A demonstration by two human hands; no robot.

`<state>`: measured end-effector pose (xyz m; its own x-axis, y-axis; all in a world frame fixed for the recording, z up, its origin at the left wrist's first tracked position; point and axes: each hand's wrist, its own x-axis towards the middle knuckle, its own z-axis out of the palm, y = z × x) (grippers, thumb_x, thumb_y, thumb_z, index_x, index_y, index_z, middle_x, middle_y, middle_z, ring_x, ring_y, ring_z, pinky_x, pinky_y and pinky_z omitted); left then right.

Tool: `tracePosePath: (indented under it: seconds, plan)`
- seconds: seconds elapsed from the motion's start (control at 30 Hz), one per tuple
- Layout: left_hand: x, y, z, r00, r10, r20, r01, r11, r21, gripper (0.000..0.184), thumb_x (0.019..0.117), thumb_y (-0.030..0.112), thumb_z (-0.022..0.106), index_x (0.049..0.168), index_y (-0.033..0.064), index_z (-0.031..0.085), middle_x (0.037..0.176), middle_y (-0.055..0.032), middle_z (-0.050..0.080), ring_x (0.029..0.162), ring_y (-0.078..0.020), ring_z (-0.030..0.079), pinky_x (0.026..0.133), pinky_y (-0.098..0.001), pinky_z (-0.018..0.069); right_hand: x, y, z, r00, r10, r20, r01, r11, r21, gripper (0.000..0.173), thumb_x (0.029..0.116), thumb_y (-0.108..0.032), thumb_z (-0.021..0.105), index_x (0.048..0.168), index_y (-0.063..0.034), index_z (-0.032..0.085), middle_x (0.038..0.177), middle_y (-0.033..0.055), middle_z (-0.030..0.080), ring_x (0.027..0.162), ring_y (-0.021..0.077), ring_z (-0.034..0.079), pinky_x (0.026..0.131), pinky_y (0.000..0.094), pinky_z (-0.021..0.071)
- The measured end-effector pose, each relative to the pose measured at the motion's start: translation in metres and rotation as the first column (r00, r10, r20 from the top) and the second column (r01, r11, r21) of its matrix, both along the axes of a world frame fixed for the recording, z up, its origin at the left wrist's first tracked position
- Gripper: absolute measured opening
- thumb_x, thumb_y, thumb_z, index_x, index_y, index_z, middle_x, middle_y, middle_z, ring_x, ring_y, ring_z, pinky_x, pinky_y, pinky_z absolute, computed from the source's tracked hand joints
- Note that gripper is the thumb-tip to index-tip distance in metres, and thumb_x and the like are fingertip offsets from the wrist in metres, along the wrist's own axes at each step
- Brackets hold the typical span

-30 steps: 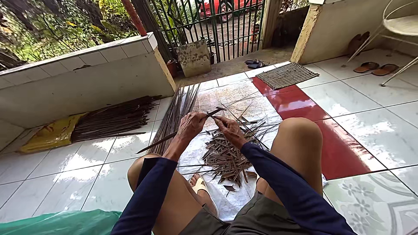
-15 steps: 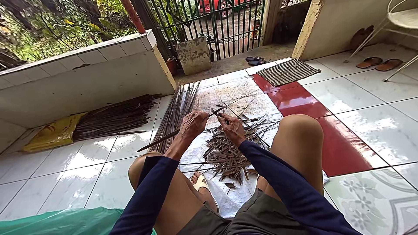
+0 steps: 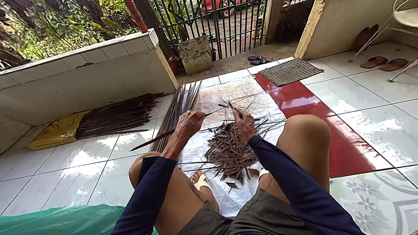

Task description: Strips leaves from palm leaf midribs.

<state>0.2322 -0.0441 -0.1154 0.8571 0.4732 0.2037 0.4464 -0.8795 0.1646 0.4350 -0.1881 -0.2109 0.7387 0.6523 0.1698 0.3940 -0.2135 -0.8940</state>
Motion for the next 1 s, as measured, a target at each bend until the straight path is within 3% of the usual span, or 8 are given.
tracePosePath:
  seconds: [0.1,0.17,0.33,0.57,0.63,0.83,0.93,1.0]
  plan:
    - [0.001,-0.001,-0.005,1.000,-0.029,0.011,0.028,0.995,0.099,0.025,0.1049,0.022,0.054,0.113,0.0176,0.077,0.098,-0.0087,0.076,0.091,-0.0289,0.073,0.078,-0.0548,0.0571,-0.019,-0.008,0.010,0.983,0.180,-0.026,-0.177,0.981,0.084,0.037,0.1083,-0.041,0.050,0.128,-0.0179,0.072,0.077,0.0067,0.063,0.061,0.0199,0.056,0.059,0.0429,0.0487]
    - [0.003,-0.004,-0.006,0.998,-0.056,0.001,0.056,0.987,0.148,0.025,0.1048,0.021,0.054,0.113,0.0172,0.077,0.095,-0.0090,0.075,0.086,-0.0292,0.073,0.073,-0.0536,0.0570,-0.029,-0.010,0.017,0.958,0.281,-0.062,-0.274,0.957,0.095,0.035,0.1085,-0.040,0.051,0.127,-0.0185,0.072,0.074,0.0053,0.060,0.057,0.0173,0.051,0.055,0.0377,0.0455]
    - [0.007,-0.011,-0.006,0.996,-0.092,0.001,0.089,0.970,0.228,0.024,0.1043,0.019,0.055,0.114,0.0163,0.076,0.087,-0.0086,0.070,0.076,-0.0280,0.069,0.065,-0.0495,0.0554,-0.030,-0.003,0.014,0.942,0.334,-0.045,-0.330,0.941,0.074,0.033,0.1079,-0.039,0.053,0.123,-0.0192,0.074,0.075,0.0024,0.064,0.059,0.0140,0.054,0.058,0.0362,0.0474]
    - [0.008,-0.015,-0.009,0.994,-0.106,-0.034,0.112,0.954,0.279,0.023,0.1034,0.017,0.055,0.113,0.0140,0.076,0.083,-0.0089,0.067,0.071,-0.0274,0.068,0.061,-0.0469,0.0541,-0.033,-0.006,0.019,0.975,0.217,0.048,-0.213,0.975,-0.063,0.033,0.1075,-0.040,0.052,0.125,-0.0226,0.074,0.090,0.0064,0.073,0.077,0.0230,0.067,0.072,0.0504,0.0538]
    - [0.008,-0.015,-0.008,0.994,-0.094,-0.049,0.103,0.958,0.269,0.024,0.1045,0.018,0.053,0.114,0.0151,0.075,0.085,-0.0083,0.069,0.073,-0.0269,0.069,0.063,-0.0471,0.0552,-0.026,-0.004,0.015,0.981,0.193,0.031,-0.190,0.977,-0.094,0.037,0.1075,-0.043,0.050,0.128,-0.0232,0.073,0.101,0.0055,0.075,0.091,0.0231,0.071,0.083,0.0524,0.0548]
    - [0.003,-0.009,-0.002,0.997,-0.072,-0.037,0.077,0.981,0.177,0.026,0.1056,0.020,0.052,0.117,0.0172,0.076,0.095,-0.0090,0.074,0.083,-0.0295,0.073,0.072,-0.0532,0.0572,-0.002,0.002,-0.006,0.999,0.046,0.008,-0.045,0.994,-0.103,0.041,0.1081,-0.043,0.047,0.128,-0.0184,0.073,0.106,0.0109,0.075,0.099,0.0297,0.070,0.086,0.0579,0.0534]
    - [-0.002,-0.001,0.001,0.999,-0.028,0.028,0.025,0.995,0.096,0.026,0.1045,0.023,0.054,0.116,0.0190,0.077,0.099,-0.0079,0.077,0.090,-0.0290,0.074,0.078,-0.0563,0.0575,0.002,0.000,-0.003,0.999,-0.030,0.016,0.029,0.998,0.054,0.041,0.1086,-0.042,0.048,0.130,-0.0163,0.071,0.097,0.0116,0.073,0.088,0.0274,0.070,0.082,0.0534,0.0544]
    - [-0.003,-0.002,0.007,0.998,0.011,0.062,-0.010,1.000,-0.015,0.025,0.1055,0.027,0.056,0.115,0.0198,0.078,0.096,-0.0075,0.077,0.089,-0.0280,0.073,0.080,-0.0573,0.0562,-0.002,0.000,0.001,0.995,0.085,-0.050,-0.072,0.974,0.214,0.039,0.1086,-0.040,0.049,0.130,-0.0138,0.068,0.084,0.0072,0.066,0.071,0.0198,0.061,0.070,0.0432,0.0520]
